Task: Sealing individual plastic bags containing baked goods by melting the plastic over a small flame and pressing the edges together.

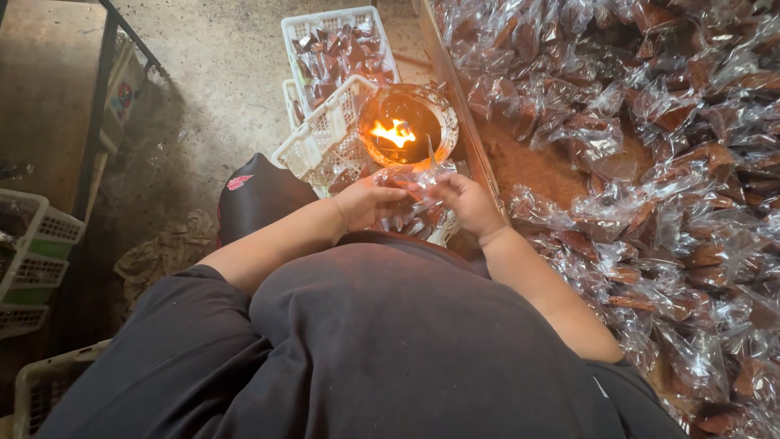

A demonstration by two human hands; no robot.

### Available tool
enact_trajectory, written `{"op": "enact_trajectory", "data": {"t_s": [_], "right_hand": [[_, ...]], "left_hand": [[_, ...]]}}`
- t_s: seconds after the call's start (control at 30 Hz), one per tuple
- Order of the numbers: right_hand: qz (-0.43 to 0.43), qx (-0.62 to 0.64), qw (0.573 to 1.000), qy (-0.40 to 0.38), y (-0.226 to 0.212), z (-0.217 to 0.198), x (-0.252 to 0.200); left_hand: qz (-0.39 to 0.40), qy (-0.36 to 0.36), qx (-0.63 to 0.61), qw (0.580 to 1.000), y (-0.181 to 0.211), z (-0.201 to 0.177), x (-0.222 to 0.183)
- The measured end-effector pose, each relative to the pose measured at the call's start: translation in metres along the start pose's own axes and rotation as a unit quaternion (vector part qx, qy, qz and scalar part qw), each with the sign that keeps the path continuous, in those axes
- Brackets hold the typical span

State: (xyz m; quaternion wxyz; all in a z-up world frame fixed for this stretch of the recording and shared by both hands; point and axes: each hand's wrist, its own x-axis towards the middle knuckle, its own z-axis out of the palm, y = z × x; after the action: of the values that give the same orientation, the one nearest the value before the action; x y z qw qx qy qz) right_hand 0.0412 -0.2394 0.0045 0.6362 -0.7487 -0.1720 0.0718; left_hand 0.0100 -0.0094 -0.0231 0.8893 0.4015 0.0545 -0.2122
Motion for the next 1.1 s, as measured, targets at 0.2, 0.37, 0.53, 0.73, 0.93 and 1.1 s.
{"op": "enact_trajectory", "data": {"t_s": [0.2, 0.37, 0.53, 0.73, 0.93, 1.1], "right_hand": [[0.006, -0.031, 0.999, -0.012, -0.023, 0.007, -0.002], [-0.031, -0.103, 0.991, 0.078, 0.015, -0.011, 0.009], [0.098, -0.073, 0.993, 0.005, -0.055, 0.011, -0.008], [0.008, -0.178, 0.984, 0.02, 0.015, 0.003, 0.002], [0.143, 0.008, 0.989, 0.023, 0.028, -0.009, 0.01], [0.173, 0.108, 0.979, 0.029, 0.01, 0.001, 0.004]], "left_hand": [[0.042, 0.09, 0.057, 0.993, -0.014, -0.012, 0.019], [0.068, 0.083, 0.065, 0.992, -0.005, -0.005, 0.01], [0.086, 0.062, 0.098, 0.989, -0.022, -0.022, 0.025], [0.141, 0.146, 0.172, 0.964, -0.01, -0.025, 0.025], [0.157, 0.209, 0.268, 0.928, -0.007, -0.033, 0.029], [0.219, 0.007, 0.586, 0.78, -0.023, -0.022, 0.024]]}}
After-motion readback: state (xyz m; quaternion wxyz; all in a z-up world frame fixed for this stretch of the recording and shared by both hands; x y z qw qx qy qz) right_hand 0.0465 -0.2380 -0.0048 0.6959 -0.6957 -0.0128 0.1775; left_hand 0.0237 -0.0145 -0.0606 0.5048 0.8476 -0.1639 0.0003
